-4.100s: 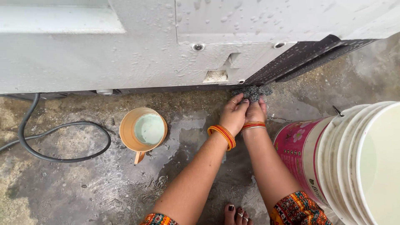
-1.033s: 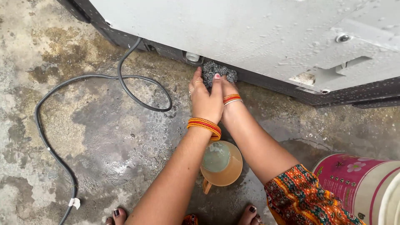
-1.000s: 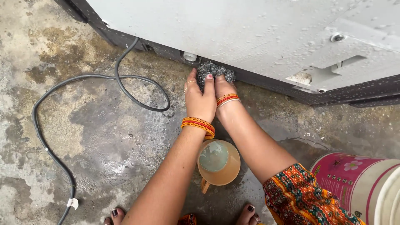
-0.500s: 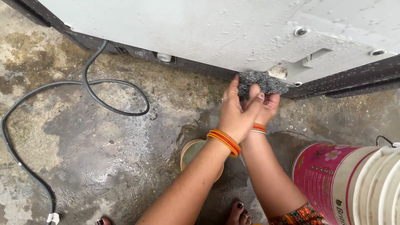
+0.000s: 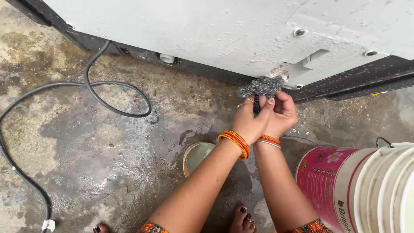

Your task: Using a steel wool scrubber and water to clean the exterior of a white semi-automatic washing machine.

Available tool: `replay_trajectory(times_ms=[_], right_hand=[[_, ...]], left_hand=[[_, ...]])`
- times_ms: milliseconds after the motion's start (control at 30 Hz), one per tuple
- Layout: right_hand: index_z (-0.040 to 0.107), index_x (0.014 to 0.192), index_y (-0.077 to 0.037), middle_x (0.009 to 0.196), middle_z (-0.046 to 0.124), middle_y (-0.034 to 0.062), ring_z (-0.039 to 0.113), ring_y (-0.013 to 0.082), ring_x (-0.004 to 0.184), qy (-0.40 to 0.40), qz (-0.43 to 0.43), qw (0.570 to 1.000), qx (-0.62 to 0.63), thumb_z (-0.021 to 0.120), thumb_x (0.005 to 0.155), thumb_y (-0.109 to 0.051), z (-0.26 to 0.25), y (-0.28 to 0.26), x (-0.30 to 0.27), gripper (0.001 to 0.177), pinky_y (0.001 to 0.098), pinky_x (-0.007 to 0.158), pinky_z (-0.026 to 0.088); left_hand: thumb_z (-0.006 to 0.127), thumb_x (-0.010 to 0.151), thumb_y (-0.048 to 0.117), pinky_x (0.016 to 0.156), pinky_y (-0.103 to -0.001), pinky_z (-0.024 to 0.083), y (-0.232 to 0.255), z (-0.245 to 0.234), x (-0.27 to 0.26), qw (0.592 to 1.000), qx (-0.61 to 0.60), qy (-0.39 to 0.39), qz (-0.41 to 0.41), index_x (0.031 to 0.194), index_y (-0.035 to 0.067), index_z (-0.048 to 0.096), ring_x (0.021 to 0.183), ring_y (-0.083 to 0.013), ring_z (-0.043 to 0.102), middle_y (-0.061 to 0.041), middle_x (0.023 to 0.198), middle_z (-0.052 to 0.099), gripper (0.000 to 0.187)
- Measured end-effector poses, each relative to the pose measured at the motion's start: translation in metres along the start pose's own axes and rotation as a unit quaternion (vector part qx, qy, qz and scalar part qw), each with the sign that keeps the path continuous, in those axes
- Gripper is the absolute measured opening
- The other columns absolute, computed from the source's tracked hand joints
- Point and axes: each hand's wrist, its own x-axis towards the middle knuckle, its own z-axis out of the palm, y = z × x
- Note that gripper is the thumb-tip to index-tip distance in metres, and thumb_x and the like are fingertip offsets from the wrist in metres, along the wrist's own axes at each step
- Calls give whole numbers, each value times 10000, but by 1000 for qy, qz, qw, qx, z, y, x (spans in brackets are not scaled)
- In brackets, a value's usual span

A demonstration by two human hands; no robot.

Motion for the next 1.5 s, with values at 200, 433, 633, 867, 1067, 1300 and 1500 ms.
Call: replay_trajectory(times_ms=[200, 433, 633, 867, 1067, 1300, 1500], right_hand=[[718, 1217, 16, 1207, 654, 125, 614, 226, 1135, -21, -301, 873, -383, 795, 861, 118, -9, -104, -2, 379, 368, 1027, 523], [697, 1237, -37, 1337, 578, 121, 551, 345, 1215, -162, -310, 756, -553, 714, 855, -136, 47, -113, -5, 395, 432, 954, 503], [675, 1381, -79, 1365, 594, 94, 577, 344, 1111, -240, -289, 595, -711, 724, 841, -154, 44, -126, 11, 548, 442, 811, 544], [629, 1337, -38, 1284, 606, 144, 624, 363, 1122, -311, -255, 609, -683, 746, 802, -205, 41, -162, 10, 573, 450, 791, 549], [691, 1214, -13, 1233, 642, 183, 667, 373, 1073, -339, -166, 653, -657, 776, 808, -148, 26, -173, -9, 436, 457, 857, 561], [668, 989, -19, 884, 671, 59, 653, 150, 862, -144, 0, 945, -293, 671, 1119, -146, -8, -322, -1, 182, 301, 858, 571], [555, 905, -133, 847, 596, 9, 598, 136, 815, 84, 293, 950, -70, 471, 1151, -229, -262, -264, 133, 277, 292, 775, 546]], left_hand=[[705, 848, 462, 863, -388, 577, 48, 30, -18, 986, -153, -44, -40, 1351, -127, 407, 1013, -321, 742, -228, 1097, 736, 830], [704, 897, 282, 785, -276, 584, -11, 11, 18, 942, -326, 71, -42, 1492, -89, 318, 932, -129, 702, -105, 1088, 709, 801], [693, 932, 272, 760, -239, 532, -11, 45, 19, 949, -300, 25, -96, 1478, -78, 352, 885, -108, 653, -115, 1064, 715, 733], [633, 967, 420, 816, -284, 479, -13, 27, 40, 920, -357, 126, -105, 1456, -72, 409, 940, -150, 607, -139, 1072, 693, 729], [747, 893, 421, 807, -287, 530, 14, 26, 19, 935, -319, -3, -154, 1387, -38, 509, 924, -152, 625, -113, 1065, 683, 715], [719, 818, 231, 737, -347, 549, 46, 10, 14, 898, -391, 45, -198, 1318, 71, 555, 877, -184, 646, -82, 1042, 694, 550], [756, 845, 291, 912, -351, 482, 60, 50, 5, 832, -487, 86, -252, 1289, 93, 554, 1017, -167, 618, -63, 1144, 684, 526]])
